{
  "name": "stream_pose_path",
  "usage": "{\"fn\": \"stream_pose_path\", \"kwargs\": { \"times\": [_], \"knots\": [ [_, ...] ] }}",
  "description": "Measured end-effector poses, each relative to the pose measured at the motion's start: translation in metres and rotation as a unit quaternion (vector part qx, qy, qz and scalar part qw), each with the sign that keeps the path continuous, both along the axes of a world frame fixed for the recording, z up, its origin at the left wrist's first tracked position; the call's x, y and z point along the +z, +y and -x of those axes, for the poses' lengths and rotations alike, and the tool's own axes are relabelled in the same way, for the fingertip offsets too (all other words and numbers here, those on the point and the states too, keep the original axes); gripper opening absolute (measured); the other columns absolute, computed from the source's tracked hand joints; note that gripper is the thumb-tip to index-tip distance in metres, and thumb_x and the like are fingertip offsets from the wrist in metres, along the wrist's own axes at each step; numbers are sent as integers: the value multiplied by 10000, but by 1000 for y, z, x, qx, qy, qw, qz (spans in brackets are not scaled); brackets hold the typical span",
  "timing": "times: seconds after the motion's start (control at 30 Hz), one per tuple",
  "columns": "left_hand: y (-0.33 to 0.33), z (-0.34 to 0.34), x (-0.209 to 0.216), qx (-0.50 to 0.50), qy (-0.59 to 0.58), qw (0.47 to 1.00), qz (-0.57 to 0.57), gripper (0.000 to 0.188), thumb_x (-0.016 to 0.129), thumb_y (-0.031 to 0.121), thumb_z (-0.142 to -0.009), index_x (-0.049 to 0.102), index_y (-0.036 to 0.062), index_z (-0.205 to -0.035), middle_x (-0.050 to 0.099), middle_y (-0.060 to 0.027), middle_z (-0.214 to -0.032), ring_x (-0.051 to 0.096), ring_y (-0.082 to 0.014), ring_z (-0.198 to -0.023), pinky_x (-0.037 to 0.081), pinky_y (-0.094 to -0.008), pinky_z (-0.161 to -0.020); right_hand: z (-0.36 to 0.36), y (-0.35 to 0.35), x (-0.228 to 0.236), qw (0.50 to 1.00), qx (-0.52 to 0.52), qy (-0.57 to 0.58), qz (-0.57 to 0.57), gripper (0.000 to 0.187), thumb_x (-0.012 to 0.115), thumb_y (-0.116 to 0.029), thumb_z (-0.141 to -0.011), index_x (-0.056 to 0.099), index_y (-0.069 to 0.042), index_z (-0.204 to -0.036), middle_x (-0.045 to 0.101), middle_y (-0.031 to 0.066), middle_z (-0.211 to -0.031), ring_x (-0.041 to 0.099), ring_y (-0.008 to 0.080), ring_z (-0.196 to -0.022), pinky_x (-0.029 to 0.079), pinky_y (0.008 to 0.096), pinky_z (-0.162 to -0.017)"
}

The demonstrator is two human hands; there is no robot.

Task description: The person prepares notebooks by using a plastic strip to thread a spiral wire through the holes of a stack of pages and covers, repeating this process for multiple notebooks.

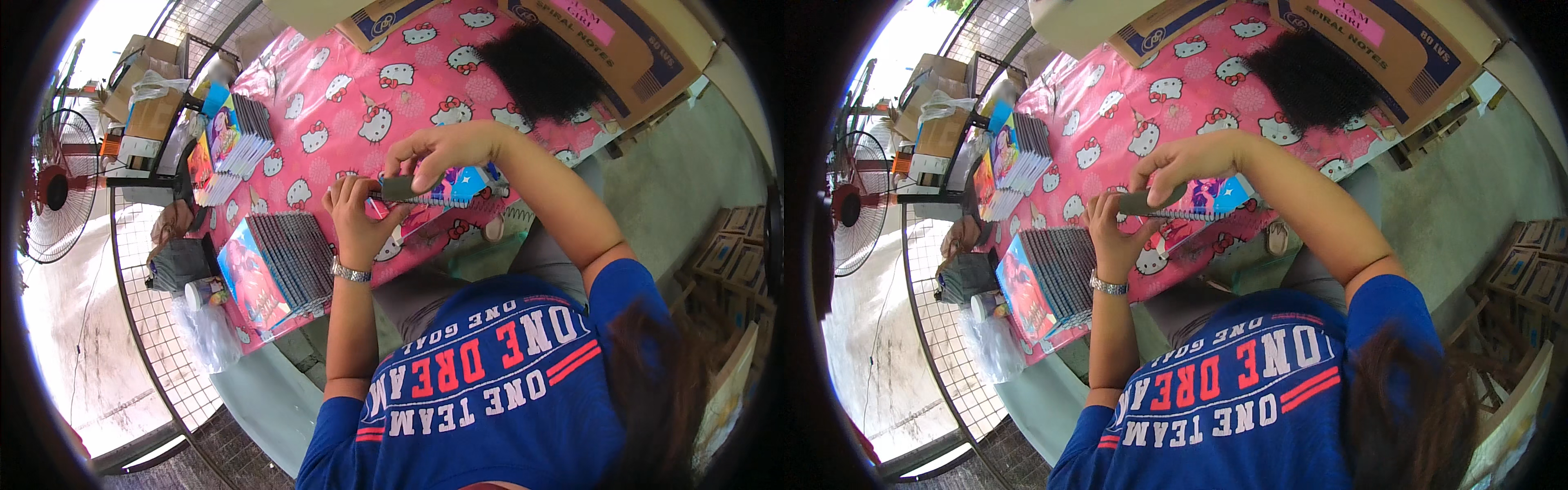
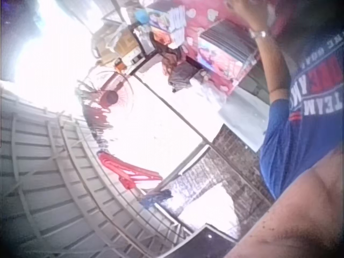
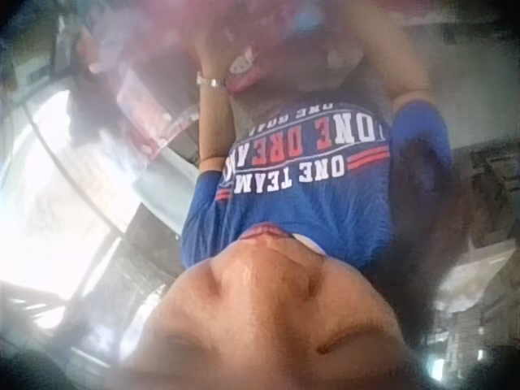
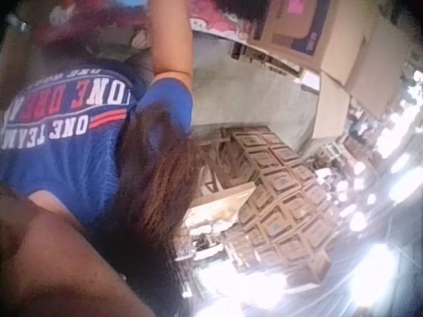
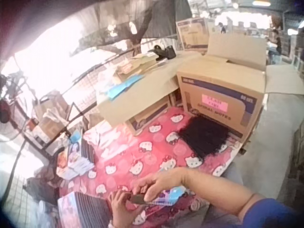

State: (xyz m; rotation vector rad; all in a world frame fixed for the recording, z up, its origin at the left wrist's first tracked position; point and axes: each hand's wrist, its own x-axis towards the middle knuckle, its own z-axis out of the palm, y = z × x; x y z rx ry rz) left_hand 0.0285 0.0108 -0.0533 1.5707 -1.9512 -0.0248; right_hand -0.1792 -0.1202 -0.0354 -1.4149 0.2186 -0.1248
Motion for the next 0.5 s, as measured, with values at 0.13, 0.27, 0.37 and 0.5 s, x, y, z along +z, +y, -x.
{"fn": "stream_pose_path", "kwargs": {
  "times": [0.13, 0.27, 0.37, 0.5],
  "knots": [
    [-2, -9, 1, -2, 11, 1000, -8, 473, 912, 279, -575, 633, 98, -911, 613, -54, -954, 568, -280, -981, 401, -415, -870, -11, -5, -4, 999, -21, -25, 20, 400, 709, -291, -842, 645, -14, -1124, 649, 21, -976, 602, 100, -896, 465, 260, -813],
    [-5, -27, 2, 4, 44, 999, -14, 477, 918, 162, -565, 634, 66, -936, 600, -92, -1034, 576, -277, -992, 476, -413, -843, -24, -11, -7, 990, -16, 27, 140, 392, 696, -304, -857, 640, -25, -1126, 626, -16, -934, 588, 84, -882, 447, 237, -813],
    [-8, -36, -3, 0, 121, 990, -65, 464, 907, 105, -572, 637, 56, -946, 590, -106, -1076, 586, -260, -988, 494, -397, -847, -35, -15, -8, 996, -12, -59, -63, 392, 701, -316, -852, 659, -31, -1116, 638, -15, -938, 587, 86, -876, 452, 247, -808],
    [-8, -39, 0, 3, 23, 999, -40, 491, 879, 68, -600, 640, 25, -1027, 603, -80, -1016, 591, -208, -904, 496, -343, -757, -39, -21, -9, 991, 4, 37, 129, 378, 700, -305, -854, 647, -45, -1123, 645, -7, -945, 584, 90, -901, 449, 273, -830]
  ]
}}
